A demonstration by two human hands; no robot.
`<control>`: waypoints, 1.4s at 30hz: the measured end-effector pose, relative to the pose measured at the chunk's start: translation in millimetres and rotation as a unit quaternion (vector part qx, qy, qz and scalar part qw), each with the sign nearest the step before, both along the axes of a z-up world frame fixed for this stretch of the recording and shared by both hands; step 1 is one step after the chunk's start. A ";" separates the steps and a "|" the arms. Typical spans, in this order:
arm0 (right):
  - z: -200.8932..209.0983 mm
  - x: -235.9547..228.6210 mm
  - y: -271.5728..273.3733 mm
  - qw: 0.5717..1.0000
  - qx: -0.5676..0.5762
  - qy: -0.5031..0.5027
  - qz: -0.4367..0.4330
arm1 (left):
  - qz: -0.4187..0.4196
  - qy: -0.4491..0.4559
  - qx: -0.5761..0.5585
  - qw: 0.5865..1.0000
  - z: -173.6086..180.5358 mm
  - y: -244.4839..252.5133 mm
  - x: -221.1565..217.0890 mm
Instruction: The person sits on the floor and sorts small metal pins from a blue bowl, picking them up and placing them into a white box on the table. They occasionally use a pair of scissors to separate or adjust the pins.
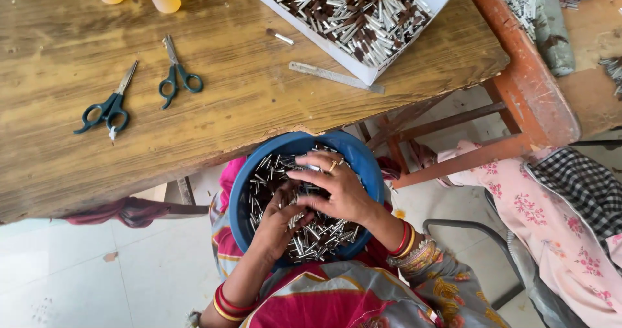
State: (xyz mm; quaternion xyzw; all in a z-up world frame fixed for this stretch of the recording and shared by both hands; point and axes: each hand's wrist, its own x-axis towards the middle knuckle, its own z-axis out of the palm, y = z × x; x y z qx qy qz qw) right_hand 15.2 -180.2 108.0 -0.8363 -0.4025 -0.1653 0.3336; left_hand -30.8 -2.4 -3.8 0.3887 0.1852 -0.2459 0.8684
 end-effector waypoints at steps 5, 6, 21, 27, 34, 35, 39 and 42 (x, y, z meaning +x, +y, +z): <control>-28.4 -4.2 10.5 0.973 -0.032 0.152 0.169 | -0.001 -0.051 -0.011 0.999 0.7 -5.9 -9.1; -32.7 0.5 8.6 0.977 -0.016 0.115 0.177 | -0.010 -0.090 -0.014 0.996 6.0 -5.0 -5.3; -47.9 6.0 -2.2 0.985 -0.092 0.095 0.114 | -0.152 -0.350 0.343 0.858 70.7 6.5 -6.9; -68.9 0.8 -7.7 0.973 0.120 0.185 -0.062 | -0.161 -0.417 0.560 0.697 49.6 21.9 -7.2; -54.0 14.6 -15.8 0.957 0.152 0.206 -0.139 | 0.029 -0.639 0.610 0.467 88.5 17.9 -26.3; -45.3 15.0 -16.8 0.964 0.145 0.172 -0.141 | -0.017 -0.613 0.633 0.473 77.2 19.6 -23.2; -41.6 10.5 -24.5 0.985 0.024 0.167 -0.036 | -0.067 -0.519 0.527 0.670 96.8 36.7 -2.1; -48.7 -18.1 -5.0 0.958 -0.028 0.214 0.190 | -0.200 -0.381 0.202 0.880 76.3 31.5 -7.3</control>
